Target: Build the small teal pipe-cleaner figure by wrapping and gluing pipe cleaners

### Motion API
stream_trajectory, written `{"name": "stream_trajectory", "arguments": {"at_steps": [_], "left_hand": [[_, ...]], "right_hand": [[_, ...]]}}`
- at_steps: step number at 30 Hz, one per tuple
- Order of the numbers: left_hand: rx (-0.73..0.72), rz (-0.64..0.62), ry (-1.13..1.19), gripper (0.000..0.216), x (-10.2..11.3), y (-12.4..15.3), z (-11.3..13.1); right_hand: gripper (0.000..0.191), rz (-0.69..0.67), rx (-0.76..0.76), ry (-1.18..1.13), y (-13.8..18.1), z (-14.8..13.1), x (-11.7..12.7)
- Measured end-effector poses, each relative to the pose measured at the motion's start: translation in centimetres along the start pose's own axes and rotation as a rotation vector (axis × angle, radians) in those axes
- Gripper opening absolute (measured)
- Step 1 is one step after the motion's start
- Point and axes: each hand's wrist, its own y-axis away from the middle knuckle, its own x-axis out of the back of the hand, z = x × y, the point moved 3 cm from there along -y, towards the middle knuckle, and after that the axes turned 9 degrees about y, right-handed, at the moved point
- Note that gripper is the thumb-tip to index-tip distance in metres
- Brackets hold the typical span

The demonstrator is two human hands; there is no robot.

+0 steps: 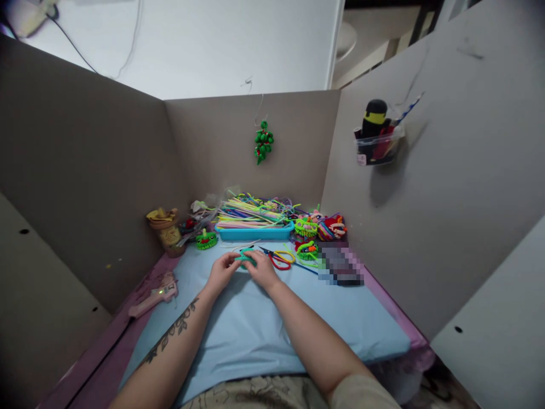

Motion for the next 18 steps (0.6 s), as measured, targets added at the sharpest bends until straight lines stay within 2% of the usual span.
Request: {"name": "stream_trajectory", "arguments": {"at_steps": [8,18], "left_hand": [[-0.030,-0.002,-0.079,0.020,-0.1,0.3,0.8],[-0.026,-0.014,-0.178,0.023,-0.2,0.5,1.2]], "right_hand": [[0.014,0.023,-0.017,0.005,-0.1,0.6,-0.1],[0.013,0.049,0.108,0.074,-0.1,-0.1,0.1]]}}
